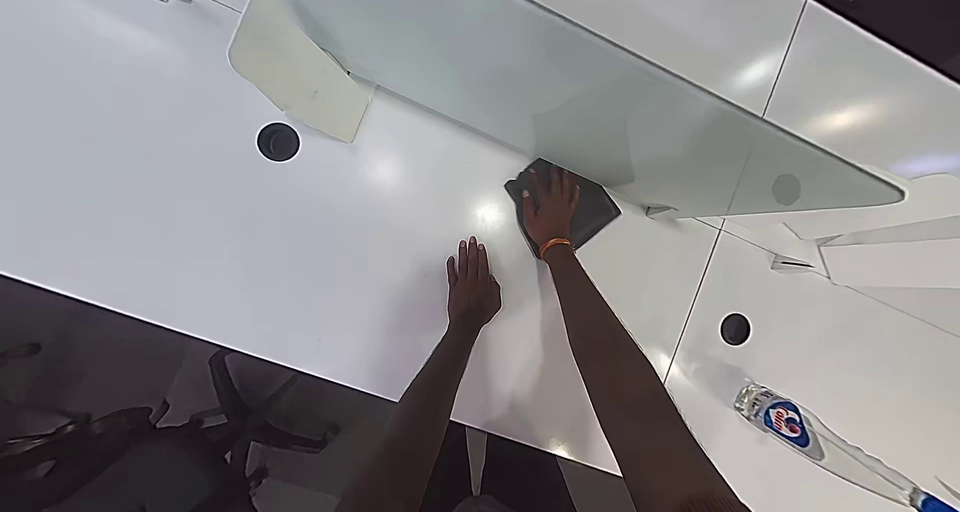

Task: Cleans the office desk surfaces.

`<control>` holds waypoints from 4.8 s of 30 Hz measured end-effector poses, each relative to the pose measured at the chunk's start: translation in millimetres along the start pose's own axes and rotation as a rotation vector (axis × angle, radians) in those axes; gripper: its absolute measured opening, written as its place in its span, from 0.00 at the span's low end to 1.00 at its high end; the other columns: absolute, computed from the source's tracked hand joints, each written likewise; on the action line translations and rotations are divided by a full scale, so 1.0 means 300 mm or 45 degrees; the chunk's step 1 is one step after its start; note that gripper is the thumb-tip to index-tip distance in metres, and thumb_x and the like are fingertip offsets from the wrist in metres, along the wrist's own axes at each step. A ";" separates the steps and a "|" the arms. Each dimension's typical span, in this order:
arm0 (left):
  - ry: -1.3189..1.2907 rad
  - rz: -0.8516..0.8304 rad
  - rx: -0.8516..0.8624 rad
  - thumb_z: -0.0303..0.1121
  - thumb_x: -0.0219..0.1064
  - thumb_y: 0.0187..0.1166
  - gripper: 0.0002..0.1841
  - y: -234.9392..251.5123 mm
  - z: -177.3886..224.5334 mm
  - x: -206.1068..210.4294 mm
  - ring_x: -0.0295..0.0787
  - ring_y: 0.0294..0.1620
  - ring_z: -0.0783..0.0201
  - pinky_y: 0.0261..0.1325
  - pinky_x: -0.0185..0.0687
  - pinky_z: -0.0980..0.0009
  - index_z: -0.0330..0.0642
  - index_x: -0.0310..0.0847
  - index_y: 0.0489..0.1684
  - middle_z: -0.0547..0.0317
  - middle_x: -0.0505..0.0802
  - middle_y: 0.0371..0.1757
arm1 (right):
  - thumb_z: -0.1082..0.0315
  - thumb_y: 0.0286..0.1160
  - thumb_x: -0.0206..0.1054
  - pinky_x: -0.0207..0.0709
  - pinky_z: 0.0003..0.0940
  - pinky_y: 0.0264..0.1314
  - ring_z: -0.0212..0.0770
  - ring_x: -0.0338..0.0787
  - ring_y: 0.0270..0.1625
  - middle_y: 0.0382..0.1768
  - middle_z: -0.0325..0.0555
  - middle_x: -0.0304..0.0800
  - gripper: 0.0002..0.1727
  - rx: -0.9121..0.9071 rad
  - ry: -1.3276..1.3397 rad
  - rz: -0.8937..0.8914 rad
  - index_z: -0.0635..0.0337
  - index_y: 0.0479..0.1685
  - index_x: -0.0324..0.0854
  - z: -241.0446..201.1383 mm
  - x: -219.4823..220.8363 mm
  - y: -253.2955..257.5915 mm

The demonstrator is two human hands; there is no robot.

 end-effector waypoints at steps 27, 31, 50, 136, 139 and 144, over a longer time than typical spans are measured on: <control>-0.035 0.092 0.009 0.38 0.40 0.82 0.32 -0.004 -0.020 0.023 0.42 0.97 0.52 0.93 0.38 0.43 0.41 0.62 0.89 0.53 0.57 0.96 | 0.66 0.89 0.51 0.73 0.38 0.80 0.36 0.85 0.70 0.63 0.50 0.90 0.21 0.293 1.349 -0.021 0.68 0.67 0.82 0.089 -0.088 -0.629; -0.026 0.088 0.005 0.38 0.40 0.81 0.33 -0.006 -0.019 0.029 0.41 0.97 0.53 0.93 0.37 0.43 0.41 0.61 0.89 0.54 0.56 0.96 | 0.57 0.93 0.38 0.84 0.32 0.66 0.26 0.89 0.59 0.56 0.35 0.91 0.25 0.377 1.946 -0.175 0.53 0.73 0.76 0.216 -0.263 -0.643; -0.026 0.098 -0.003 0.37 0.42 0.82 0.32 -0.004 -0.017 0.019 0.45 0.97 0.52 0.92 0.42 0.43 0.42 0.64 0.88 0.53 0.60 0.95 | 0.19 0.71 0.41 0.27 0.78 0.89 0.59 0.38 0.97 0.97 0.47 0.43 0.48 0.152 -0.232 -0.182 0.28 0.94 0.55 0.296 0.004 -0.637; -0.157 0.197 0.111 0.32 0.41 0.82 0.31 -0.023 -0.012 0.014 0.56 0.94 0.59 0.92 0.44 0.44 0.41 0.64 0.87 0.56 0.69 0.91 | 0.55 0.84 0.50 0.35 0.71 0.92 0.49 0.53 0.95 0.90 0.33 0.66 0.26 -0.067 0.186 -0.189 0.40 0.79 0.77 0.091 0.055 -0.682; -0.174 0.219 0.106 0.28 0.42 0.84 0.28 -0.019 -0.011 0.006 0.61 0.92 0.58 0.91 0.47 0.44 0.43 0.68 0.86 0.56 0.73 0.89 | 0.65 0.89 0.53 0.72 0.44 0.80 0.38 0.83 0.72 0.67 0.48 0.87 0.21 0.192 1.083 -0.011 0.65 0.73 0.77 0.173 -0.103 -0.579; -0.258 0.262 0.127 0.25 0.44 0.86 0.26 -0.021 -0.006 -0.010 0.67 0.89 0.58 0.90 0.51 0.45 0.44 0.71 0.83 0.56 0.76 0.87 | 0.60 0.76 0.66 0.86 0.28 0.43 0.25 0.90 0.38 0.32 0.31 0.92 0.06 0.298 2.171 -0.082 0.48 0.39 0.88 0.290 -0.308 -0.657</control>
Point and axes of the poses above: each hand's wrist, its own y-axis towards the middle knuckle, its own x-axis out of the palm, z = x × y, the point moved 8 cm from there along y, towards the middle knuckle
